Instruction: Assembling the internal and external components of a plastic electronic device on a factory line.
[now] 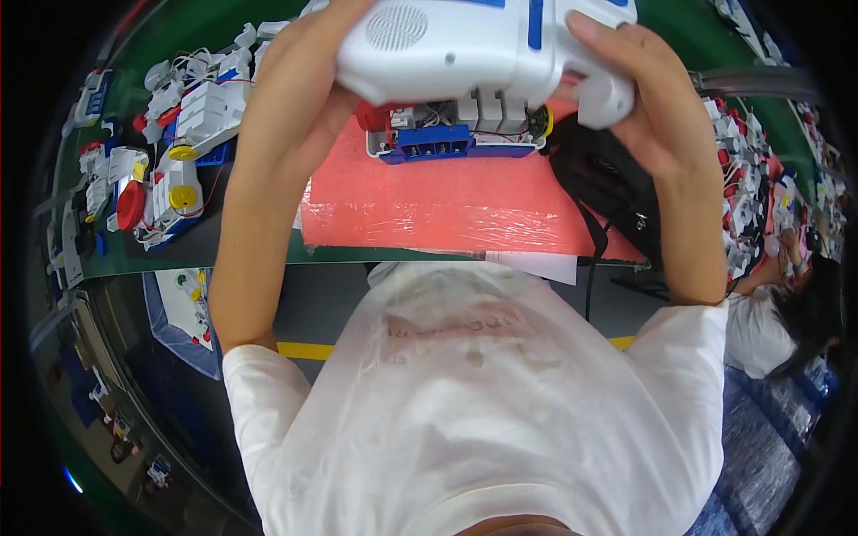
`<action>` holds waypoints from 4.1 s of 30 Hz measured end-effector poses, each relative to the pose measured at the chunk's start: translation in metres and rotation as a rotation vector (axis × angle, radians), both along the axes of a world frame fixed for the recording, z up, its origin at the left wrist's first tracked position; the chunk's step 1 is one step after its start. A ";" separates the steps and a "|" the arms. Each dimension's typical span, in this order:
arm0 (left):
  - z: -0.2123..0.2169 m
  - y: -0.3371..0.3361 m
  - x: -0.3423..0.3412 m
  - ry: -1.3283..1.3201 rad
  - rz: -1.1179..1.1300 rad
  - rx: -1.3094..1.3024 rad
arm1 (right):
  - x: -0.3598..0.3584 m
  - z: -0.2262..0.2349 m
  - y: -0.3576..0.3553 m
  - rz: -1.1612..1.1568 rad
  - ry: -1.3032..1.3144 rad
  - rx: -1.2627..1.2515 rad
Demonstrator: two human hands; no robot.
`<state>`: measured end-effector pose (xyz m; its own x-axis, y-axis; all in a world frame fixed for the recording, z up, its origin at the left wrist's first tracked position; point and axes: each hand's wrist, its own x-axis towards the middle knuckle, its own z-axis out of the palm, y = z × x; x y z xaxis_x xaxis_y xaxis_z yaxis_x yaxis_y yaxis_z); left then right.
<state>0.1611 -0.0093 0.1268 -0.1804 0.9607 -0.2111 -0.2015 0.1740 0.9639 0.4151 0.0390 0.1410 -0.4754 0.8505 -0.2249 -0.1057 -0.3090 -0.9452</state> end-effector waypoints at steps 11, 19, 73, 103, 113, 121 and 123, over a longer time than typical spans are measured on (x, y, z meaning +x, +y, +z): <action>-0.042 0.007 -0.042 0.708 -0.709 0.491 | 0.017 -0.034 0.018 -0.062 0.046 -0.280; -0.032 0.013 -0.020 1.017 -0.782 0.791 | 0.029 -0.035 0.013 -0.096 0.072 -0.221; -0.026 0.033 -0.063 -0.752 -0.636 0.085 | -0.010 -0.035 0.073 0.106 0.364 -0.447; -0.016 0.035 -0.010 0.002 -0.450 0.109 | -0.003 -0.018 0.048 0.113 -0.123 -0.339; -0.022 0.019 -0.034 -0.267 -0.344 0.042 | -0.008 -0.093 0.057 0.082 -0.032 -0.071; -0.039 0.002 -0.027 -0.003 -0.182 0.186 | -0.042 -0.109 0.074 0.103 -0.163 0.820; -0.043 0.001 -0.028 -0.028 -0.196 0.188 | -0.065 -0.107 0.072 -0.044 0.089 1.474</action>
<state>0.1334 -0.0087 0.0840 0.0158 0.9995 -0.0278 -0.2083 0.0305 0.9776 0.3500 0.1112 0.0340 -0.4091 0.2944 0.8637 -0.1623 0.9079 -0.3864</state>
